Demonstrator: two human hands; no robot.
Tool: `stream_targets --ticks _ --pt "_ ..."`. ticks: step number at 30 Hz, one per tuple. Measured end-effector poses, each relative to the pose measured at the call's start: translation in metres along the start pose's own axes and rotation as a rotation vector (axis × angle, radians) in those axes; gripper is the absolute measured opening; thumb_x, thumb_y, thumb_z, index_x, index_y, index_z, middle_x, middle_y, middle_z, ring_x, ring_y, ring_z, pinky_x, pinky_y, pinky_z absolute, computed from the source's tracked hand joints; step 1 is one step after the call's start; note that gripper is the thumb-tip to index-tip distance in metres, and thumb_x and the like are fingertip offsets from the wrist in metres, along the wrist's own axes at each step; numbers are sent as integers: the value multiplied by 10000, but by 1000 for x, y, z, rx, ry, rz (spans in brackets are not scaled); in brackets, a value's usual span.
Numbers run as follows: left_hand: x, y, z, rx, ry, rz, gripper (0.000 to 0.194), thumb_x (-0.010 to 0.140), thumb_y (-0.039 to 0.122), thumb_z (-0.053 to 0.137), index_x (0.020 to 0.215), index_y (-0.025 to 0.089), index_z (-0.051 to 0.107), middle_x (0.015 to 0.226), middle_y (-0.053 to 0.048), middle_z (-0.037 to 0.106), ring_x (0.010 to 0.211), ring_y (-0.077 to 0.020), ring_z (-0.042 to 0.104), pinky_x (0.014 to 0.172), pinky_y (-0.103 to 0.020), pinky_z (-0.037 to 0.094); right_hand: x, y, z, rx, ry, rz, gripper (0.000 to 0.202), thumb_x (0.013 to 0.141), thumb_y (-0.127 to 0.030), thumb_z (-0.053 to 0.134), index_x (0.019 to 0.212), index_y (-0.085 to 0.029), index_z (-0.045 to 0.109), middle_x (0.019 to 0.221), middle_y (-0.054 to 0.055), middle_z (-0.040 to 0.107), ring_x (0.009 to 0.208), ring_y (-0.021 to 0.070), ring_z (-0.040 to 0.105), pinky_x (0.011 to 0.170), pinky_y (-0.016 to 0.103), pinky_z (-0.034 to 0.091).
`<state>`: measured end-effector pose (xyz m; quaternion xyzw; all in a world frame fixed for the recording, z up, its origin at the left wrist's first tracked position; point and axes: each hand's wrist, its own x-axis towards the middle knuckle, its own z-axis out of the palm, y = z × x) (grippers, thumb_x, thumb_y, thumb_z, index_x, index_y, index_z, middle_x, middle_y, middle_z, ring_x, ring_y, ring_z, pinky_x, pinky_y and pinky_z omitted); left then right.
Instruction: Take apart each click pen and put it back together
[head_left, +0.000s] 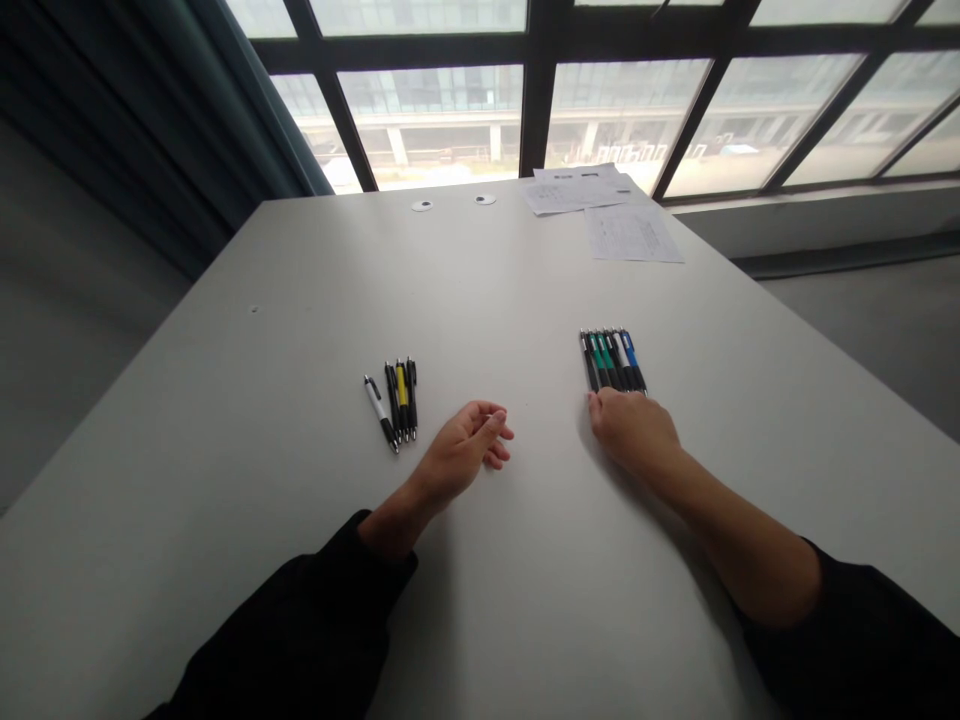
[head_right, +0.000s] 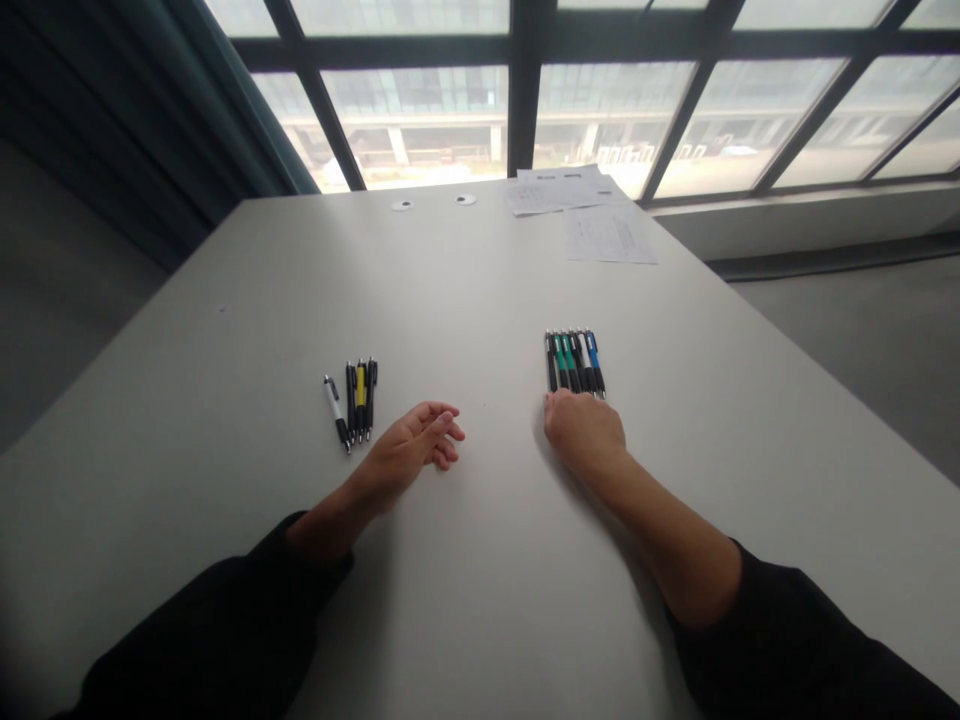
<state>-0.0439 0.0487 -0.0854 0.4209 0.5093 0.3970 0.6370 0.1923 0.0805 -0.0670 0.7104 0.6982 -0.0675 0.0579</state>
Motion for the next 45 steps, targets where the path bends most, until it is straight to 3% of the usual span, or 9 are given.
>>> stream_targets --ticks 25,34,37,40,43,45 --pt "-2 0 -1 94 -32 34 516 790 575 727 1011 140 560 818 -23 657 593 -100 614 521 -223 492 4 1 -2 33 3 50 471 1019 -340 373 973 -117 786 932 211 780 888 305 757 783 351 536" --pt "-7 -4 1 336 -62 129 407 889 545 601 1018 160 568 843 -39 658 627 -137 657 545 -259 538 1 -1 -7 46 -14 38 470 988 -330 389 935 -130 811 905 198 786 855 310 752 743 347 524" --pt "-9 3 -3 551 21 192 302 912 468 611 1008 181 615 777 -20 654 628 -152 650 598 -275 534 0 -2 -7 32 -21 20 465 979 -330 402 922 -132 819 894 197 788 863 308 749 743 339 518" --pt "-9 18 -20 836 233 246 143 901 327 639 964 200 655 854 -55 675 774 -200 655 758 -316 517 0 -2 -6 18 -22 10 468 977 -332 401 916 -136 821 892 195 789 850 300 747 745 340 514" --pt "-5 33 -44 1082 462 208 125 929 272 560 936 198 661 921 -108 688 891 -276 664 814 -368 490 -1 -3 -5 11 -20 1 482 982 -335 385 913 -143 822 897 191 789 833 297 744 734 344 511" --pt "-3 39 -57 1206 554 154 160 938 290 539 925 192 665 917 -136 699 903 -316 675 811 -394 488 -1 -3 -5 9 -16 -6 488 982 -338 379 912 -143 822 896 188 788 829 299 742 720 344 507"
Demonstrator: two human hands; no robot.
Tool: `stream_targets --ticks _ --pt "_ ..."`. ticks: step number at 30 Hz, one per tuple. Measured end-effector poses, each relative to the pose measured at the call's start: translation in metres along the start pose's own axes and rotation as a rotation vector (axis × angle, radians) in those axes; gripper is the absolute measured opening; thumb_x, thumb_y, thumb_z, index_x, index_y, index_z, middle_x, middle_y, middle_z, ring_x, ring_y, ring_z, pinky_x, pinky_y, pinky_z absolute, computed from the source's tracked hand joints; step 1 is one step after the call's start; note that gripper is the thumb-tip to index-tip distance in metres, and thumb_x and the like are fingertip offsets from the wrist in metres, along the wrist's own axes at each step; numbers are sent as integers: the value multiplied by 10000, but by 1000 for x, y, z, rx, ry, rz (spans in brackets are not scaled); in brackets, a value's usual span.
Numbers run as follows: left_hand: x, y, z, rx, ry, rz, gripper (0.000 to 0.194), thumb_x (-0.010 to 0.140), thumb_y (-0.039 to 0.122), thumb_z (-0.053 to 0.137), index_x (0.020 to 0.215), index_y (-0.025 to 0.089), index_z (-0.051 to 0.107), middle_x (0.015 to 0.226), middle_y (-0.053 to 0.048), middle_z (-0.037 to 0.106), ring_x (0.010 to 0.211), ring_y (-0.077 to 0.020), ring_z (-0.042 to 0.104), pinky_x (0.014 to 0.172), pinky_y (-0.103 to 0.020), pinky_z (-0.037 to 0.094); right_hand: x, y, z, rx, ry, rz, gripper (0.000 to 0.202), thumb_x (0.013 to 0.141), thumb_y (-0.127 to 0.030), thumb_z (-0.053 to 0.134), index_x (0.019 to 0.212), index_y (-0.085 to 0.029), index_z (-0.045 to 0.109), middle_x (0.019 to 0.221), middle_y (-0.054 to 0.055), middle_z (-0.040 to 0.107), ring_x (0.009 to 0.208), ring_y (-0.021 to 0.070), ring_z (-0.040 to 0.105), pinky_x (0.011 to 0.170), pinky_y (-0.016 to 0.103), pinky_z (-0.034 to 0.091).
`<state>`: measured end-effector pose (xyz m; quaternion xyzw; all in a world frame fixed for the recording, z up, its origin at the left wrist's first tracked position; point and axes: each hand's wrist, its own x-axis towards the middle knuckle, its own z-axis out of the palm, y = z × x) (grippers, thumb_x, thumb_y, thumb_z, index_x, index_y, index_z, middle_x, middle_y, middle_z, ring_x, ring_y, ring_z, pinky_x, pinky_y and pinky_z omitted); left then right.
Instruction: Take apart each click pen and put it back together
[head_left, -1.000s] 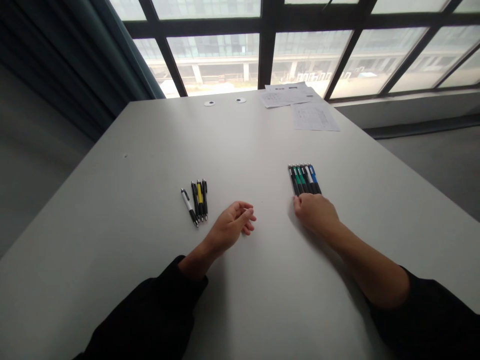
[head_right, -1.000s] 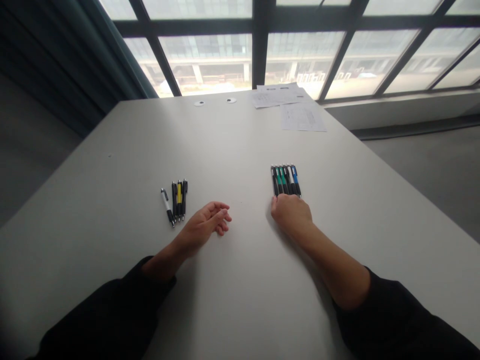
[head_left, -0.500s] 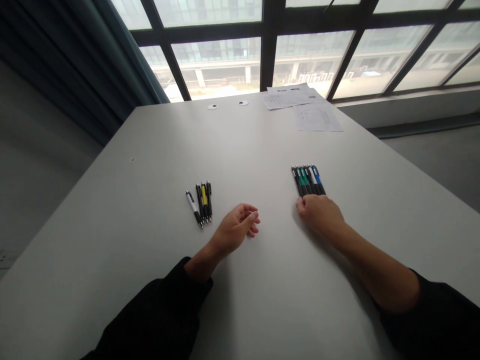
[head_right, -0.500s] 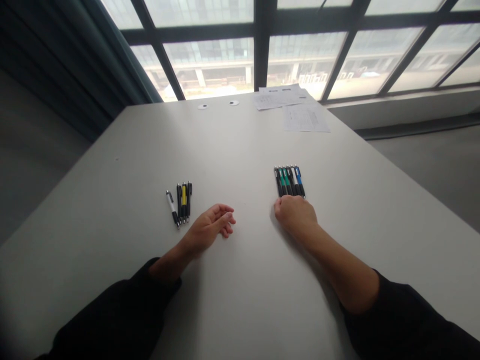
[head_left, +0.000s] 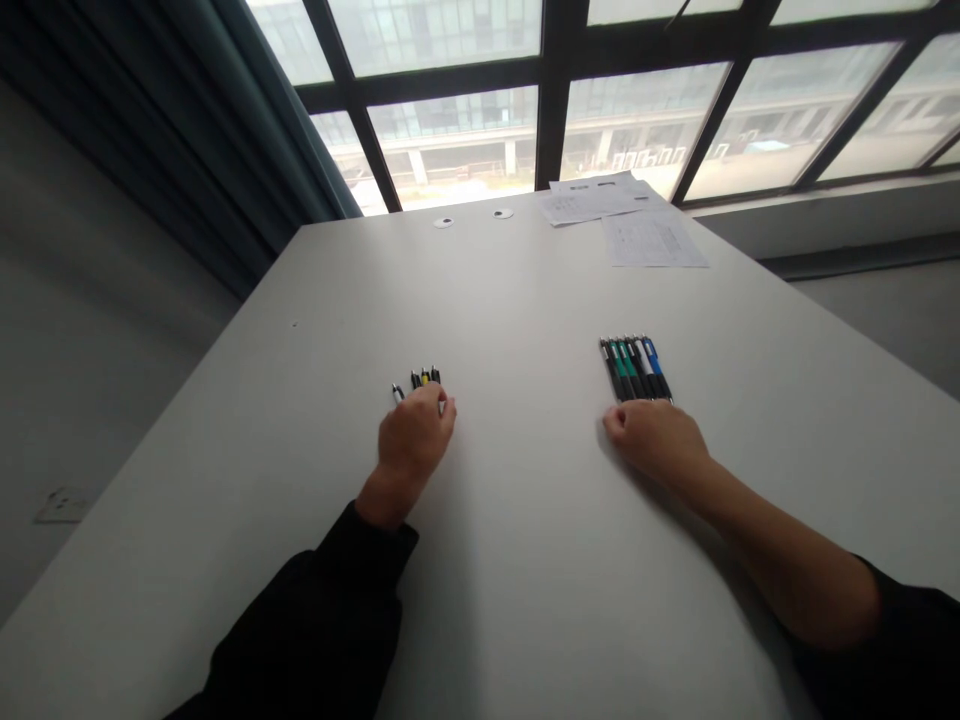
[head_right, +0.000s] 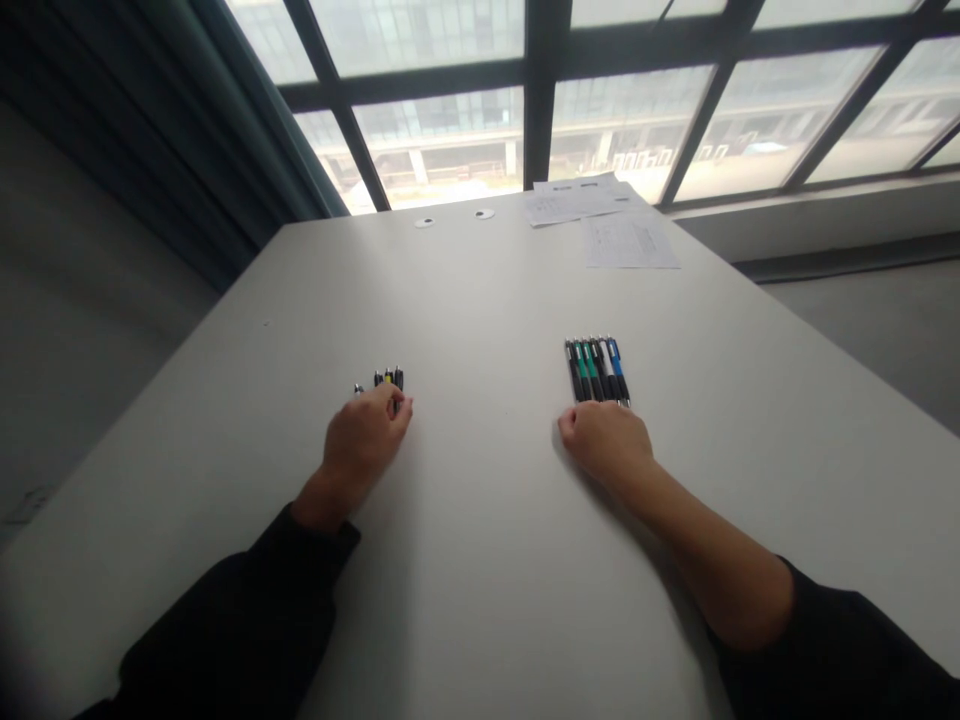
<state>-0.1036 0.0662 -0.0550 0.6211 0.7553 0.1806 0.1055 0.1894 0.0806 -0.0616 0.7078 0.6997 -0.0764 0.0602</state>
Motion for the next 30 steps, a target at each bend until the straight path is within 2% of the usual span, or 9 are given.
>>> stream_targets --ticks 3,7,14,18,21,25,27,30 --pt "7 -9 -3 143 -3 -39 213 931 342 554 956 169 677 907 -178 718 877 -355 693 781 -418 498 -1 0 0 -6 7 0 489 982 -341 381 896 -140 818 892 185 787 823 296 740 705 334 497" --pt "7 -10 0 237 -28 -59 278 933 391 552 1026 163 683 923 -195 737 859 -353 713 758 -409 516 -2 0 0 -10 8 -4 485 984 -340 381 885 -150 817 879 176 788 805 289 738 685 325 487" --pt "4 -5 -2 275 -62 -58 337 937 422 531 1008 141 704 902 -225 743 859 -395 721 716 -429 519 -2 0 0 -7 5 -16 492 991 -349 379 880 -147 814 866 172 784 790 286 734 681 326 488" --pt "5 -4 -1 273 -87 -17 332 937 415 533 959 143 723 871 -215 745 823 -378 720 692 -407 504 -1 0 1 10 11 -19 486 989 -346 388 873 -141 814 858 178 781 789 288 735 688 328 490" --pt "2 1 1 251 -134 90 297 939 394 543 925 162 729 831 -175 743 783 -337 714 668 -364 479 0 0 1 37 22 -20 465 977 -336 405 842 -136 802 851 188 778 780 300 732 675 338 482" --pt "-9 15 -1 180 -233 332 246 939 397 591 906 197 730 768 -105 729 732 -273 694 650 -313 438 -3 0 -2 122 39 -55 451 984 -371 432 755 -139 744 780 174 755 728 275 713 662 331 470" --pt "-18 23 -5 140 -270 441 236 935 420 617 901 214 728 732 -71 715 694 -238 675 645 -293 422 -9 0 -7 198 42 -115 428 1000 -456 454 840 -157 715 750 110 741 688 219 692 654 297 477" --pt "-29 35 -16 96 -279 545 198 929 397 633 899 222 720 725 -48 704 659 -201 641 628 -275 400 -20 1 -20 595 12 -332 420 968 -568 539 1110 -184 634 829 37 731 637 155 652 618 260 503"
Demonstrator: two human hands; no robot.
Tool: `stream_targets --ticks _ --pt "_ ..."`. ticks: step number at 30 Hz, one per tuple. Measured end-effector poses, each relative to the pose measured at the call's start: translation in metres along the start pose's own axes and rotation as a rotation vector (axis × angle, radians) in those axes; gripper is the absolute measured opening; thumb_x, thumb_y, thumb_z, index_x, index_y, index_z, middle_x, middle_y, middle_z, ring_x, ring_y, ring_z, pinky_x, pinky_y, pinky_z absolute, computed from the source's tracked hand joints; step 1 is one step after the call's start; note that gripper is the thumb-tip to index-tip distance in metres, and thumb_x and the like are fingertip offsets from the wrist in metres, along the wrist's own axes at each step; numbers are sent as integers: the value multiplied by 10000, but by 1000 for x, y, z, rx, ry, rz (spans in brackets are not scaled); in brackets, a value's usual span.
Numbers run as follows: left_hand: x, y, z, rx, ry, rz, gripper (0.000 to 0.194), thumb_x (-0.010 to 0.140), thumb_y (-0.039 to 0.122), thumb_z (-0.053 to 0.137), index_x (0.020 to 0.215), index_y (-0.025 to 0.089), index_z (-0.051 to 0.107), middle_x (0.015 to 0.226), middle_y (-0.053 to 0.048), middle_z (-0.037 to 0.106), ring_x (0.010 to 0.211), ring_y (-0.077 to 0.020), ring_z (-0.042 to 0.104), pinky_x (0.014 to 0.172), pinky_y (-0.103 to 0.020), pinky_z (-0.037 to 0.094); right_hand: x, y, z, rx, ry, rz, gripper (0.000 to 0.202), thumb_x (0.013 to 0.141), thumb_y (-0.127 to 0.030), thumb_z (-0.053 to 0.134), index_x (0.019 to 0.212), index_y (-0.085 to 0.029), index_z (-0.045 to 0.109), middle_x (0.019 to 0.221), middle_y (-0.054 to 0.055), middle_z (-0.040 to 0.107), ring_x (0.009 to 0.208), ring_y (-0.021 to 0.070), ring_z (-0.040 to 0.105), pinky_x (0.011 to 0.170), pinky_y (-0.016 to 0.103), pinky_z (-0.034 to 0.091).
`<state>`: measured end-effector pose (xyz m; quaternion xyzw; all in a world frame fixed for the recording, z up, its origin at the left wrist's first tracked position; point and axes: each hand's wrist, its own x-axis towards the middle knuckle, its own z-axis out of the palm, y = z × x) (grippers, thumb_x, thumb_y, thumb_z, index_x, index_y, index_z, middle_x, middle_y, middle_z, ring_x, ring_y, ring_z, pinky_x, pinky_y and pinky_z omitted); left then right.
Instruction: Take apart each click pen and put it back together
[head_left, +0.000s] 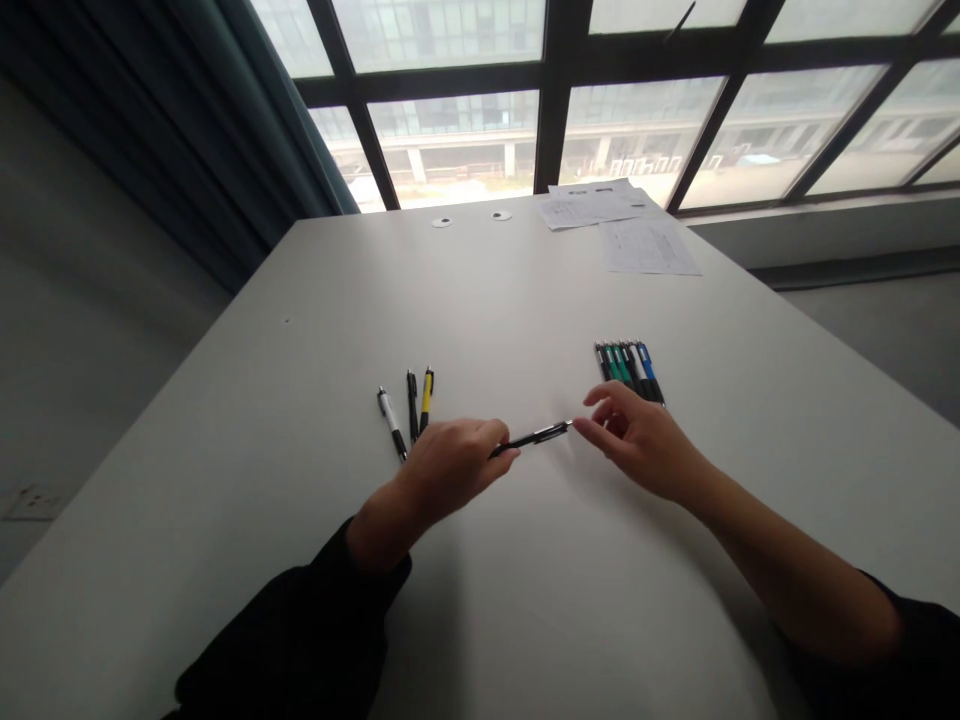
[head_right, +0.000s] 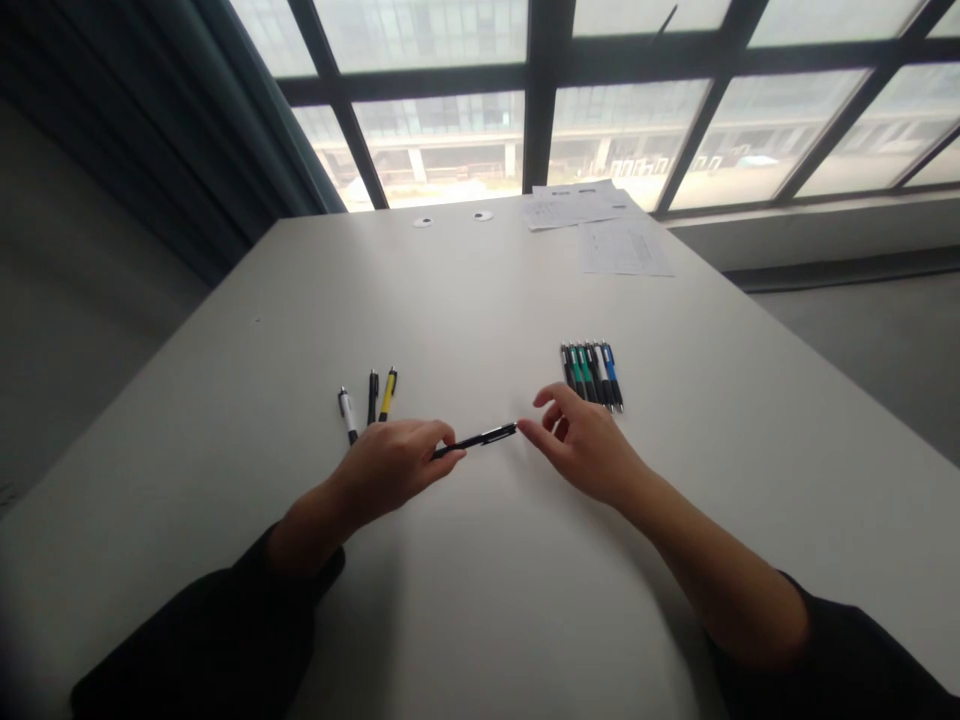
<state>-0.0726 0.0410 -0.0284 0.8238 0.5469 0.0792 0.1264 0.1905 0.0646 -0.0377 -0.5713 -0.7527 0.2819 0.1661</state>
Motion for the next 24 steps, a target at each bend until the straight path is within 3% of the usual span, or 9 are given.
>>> stream_targets --ticks 3,6,10,13,18,24 --pt "-7 10 -14 11 77 115 187 937 369 616 872 217 705 678 -29 678 596 -172 590 587 -270 373 -11 -12 -14 422 -42 -203 339 943 -509 632 1049 -187 644 792 25 691 642 150 628 609 272 525" --pt "-14 16 -30 17 196 233 211 957 372 597 841 218 684 676 -21 679 583 -157 578 562 -271 384 -21 -23 -29 538 -3 -240 226 929 -406 694 906 -182 681 714 20 670 638 152 633 613 279 543" --pt "-21 19 -49 -10 489 409 127 939 299 657 854 204 665 751 -27 680 675 -164 610 618 -282 485 -34 -29 -45 660 91 -278 91 905 -287 742 925 -203 715 721 17 701 638 156 672 613 289 586" --pt "-26 19 -60 -154 581 493 88 885 187 732 945 199 669 846 -28 695 718 -142 650 663 -270 556 -43 -27 -56 706 186 -295 81 893 -215 755 967 -246 741 756 15 712 650 157 681 609 294 600" --pt "-34 18 -69 -407 567 474 302 834 80 772 1071 242 679 990 -25 749 821 -144 727 690 -260 628 -52 -25 -68 778 245 -261 150 864 -225 791 998 -291 770 816 37 717 660 179 676 596 330 604" --pt "-40 24 -68 -676 646 370 326 796 6 780 1021 229 705 999 -10 778 868 -152 761 821 -297 674 -55 -32 -74 838 227 -257 146 851 -279 809 990 -309 778 809 47 713 680 197 680 606 345 600"
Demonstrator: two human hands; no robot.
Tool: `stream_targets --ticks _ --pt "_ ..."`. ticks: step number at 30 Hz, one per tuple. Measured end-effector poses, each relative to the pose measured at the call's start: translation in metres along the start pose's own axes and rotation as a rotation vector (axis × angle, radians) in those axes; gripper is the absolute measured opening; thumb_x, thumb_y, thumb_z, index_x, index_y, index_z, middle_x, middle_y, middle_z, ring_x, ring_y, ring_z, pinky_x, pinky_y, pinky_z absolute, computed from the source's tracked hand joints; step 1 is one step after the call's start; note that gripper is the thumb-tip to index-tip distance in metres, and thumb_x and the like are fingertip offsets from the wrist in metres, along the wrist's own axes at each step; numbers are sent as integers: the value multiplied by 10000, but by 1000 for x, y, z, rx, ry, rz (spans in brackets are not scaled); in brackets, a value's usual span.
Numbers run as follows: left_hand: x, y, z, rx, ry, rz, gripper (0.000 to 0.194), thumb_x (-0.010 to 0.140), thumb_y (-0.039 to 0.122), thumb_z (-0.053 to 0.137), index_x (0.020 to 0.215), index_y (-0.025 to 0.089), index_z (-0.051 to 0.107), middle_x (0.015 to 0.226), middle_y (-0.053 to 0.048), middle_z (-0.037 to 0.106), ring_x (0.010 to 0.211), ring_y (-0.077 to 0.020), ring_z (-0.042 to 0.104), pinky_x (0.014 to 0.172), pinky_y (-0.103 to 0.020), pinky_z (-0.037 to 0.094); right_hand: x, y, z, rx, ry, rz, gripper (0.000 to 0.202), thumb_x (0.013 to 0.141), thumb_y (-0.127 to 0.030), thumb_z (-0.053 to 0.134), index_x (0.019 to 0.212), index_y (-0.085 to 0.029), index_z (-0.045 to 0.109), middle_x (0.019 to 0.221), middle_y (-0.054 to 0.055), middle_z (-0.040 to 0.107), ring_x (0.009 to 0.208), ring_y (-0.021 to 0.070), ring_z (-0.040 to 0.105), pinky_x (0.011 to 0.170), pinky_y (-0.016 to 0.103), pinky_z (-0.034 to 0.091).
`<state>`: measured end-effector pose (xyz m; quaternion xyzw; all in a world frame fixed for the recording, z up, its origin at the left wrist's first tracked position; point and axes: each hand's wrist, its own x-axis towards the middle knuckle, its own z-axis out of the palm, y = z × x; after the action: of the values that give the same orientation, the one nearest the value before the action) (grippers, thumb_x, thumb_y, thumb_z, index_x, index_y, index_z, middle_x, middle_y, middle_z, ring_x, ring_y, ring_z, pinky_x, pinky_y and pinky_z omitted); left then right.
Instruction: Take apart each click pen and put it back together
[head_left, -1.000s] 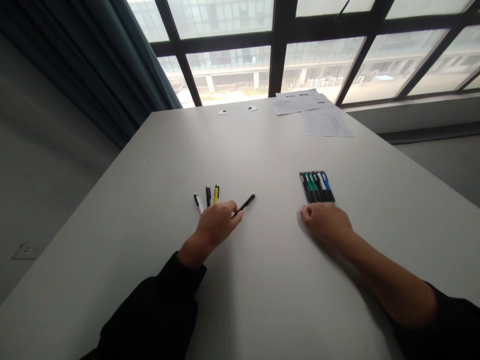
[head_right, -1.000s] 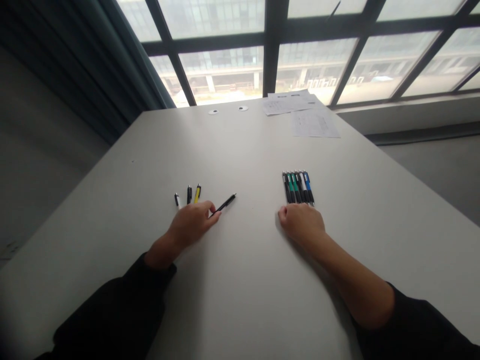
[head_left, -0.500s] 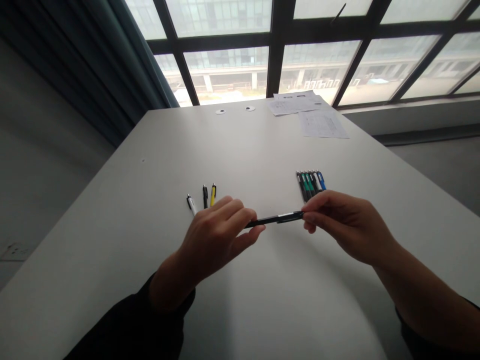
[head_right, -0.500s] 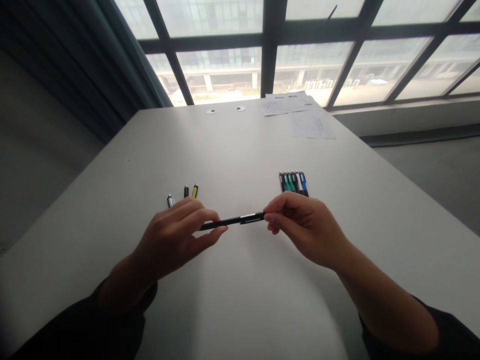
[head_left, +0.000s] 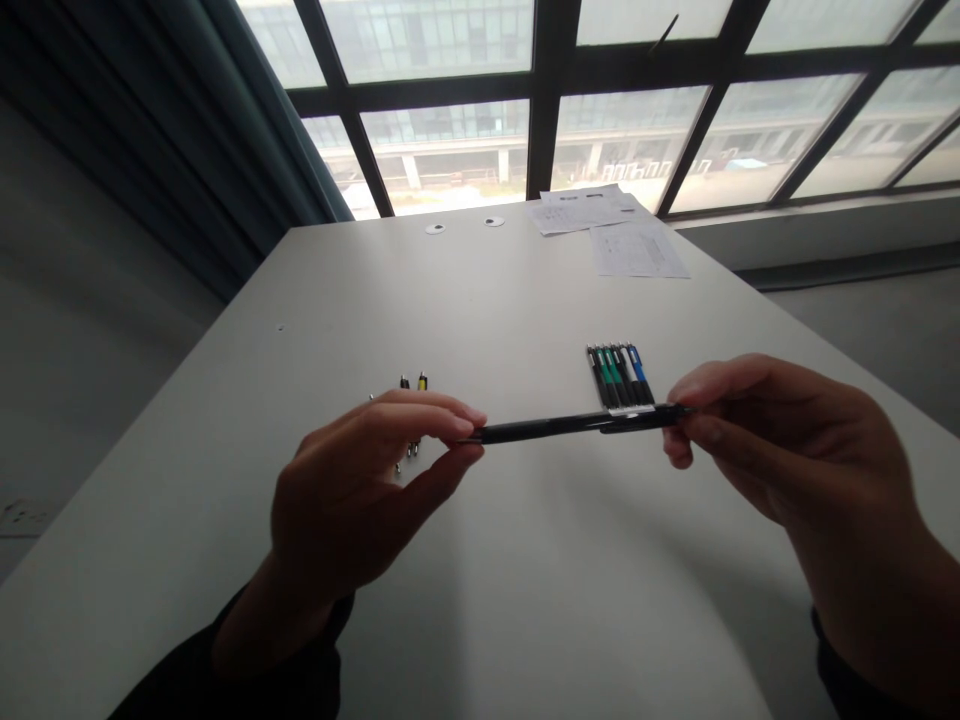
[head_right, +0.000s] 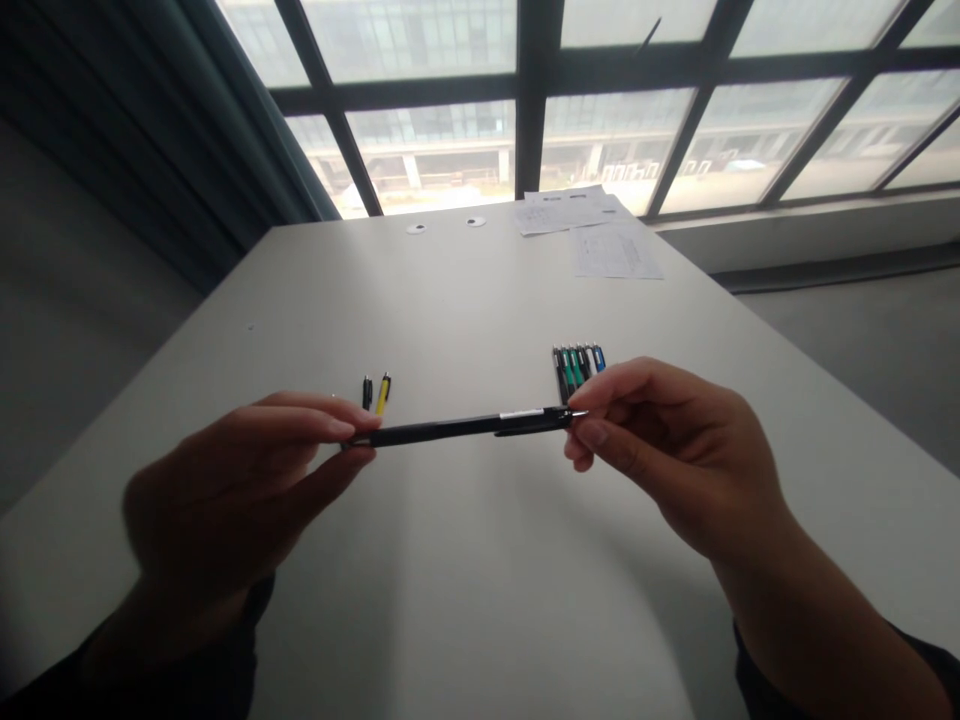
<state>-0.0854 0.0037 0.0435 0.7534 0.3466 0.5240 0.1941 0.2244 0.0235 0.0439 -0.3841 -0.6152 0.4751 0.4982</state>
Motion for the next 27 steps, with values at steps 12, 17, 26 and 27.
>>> stream_targets --ticks 12,17,26,27 --pt "5 9 -2 -3 71 -17 347 737 -53 807 965 206 768 1006 -3 788 867 -138 766 775 -207 673 -1 7 2 28 -18 -157 212 884 -91 729 1019 -253 751 918 48 684 730 182 681 635 335 569" --pt "5 8 -2 67 66 4 294 764 -2 816 958 214 772 993 11 788 845 -125 761 755 -204 661 -1 7 3 10 -12 -159 192 895 -105 719 1014 -250 753 942 49 670 721 176 667 615 337 550" --pt "5 7 -1 102 85 -5 176 813 80 805 921 214 767 948 0 791 803 -141 763 689 -239 653 -3 6 4 -65 5 -146 180 899 -131 726 1012 -267 760 924 42 680 734 177 664 639 331 533" --pt "5 7 -1 113 85 1 167 814 83 805 915 210 766 944 -1 791 796 -138 762 680 -235 650 -3 6 4 -66 9 -138 175 905 -134 721 1009 -269 760 923 41 680 734 176 662 641 332 527"
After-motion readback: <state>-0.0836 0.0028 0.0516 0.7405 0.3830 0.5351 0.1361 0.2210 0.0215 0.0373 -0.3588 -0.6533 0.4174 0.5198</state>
